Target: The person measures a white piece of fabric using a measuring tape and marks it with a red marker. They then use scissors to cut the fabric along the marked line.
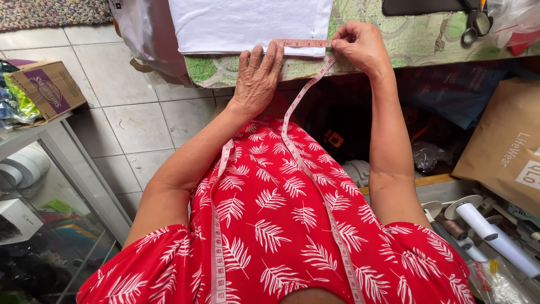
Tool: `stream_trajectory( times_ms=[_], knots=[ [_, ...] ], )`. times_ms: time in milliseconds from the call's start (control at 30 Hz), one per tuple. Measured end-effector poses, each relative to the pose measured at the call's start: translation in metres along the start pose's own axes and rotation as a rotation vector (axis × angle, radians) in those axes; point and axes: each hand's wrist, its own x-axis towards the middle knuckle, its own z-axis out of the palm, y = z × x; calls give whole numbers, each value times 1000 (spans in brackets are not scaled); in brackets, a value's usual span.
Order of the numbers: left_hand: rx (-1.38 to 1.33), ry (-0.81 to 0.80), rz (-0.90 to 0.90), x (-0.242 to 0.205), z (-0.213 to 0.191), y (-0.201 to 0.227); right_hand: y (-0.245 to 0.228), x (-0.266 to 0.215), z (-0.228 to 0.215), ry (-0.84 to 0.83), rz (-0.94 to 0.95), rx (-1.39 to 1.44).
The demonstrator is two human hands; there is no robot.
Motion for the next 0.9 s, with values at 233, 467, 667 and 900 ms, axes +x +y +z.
stream_trajectory(
  times_ms=[233,467,667,900],
  knots=[
    [-8,-63,-20,-2,3,2,5,5,4,41,-27,-7],
    [30,-142,-19,1,2,4,-2,6,6,74,15,8],
    [2,-137,-29,-1,2,6,2,7,8,76,4,15],
    [21,-131,-47,-1,5,9,2,8,10,66,15,8]
  ],
)
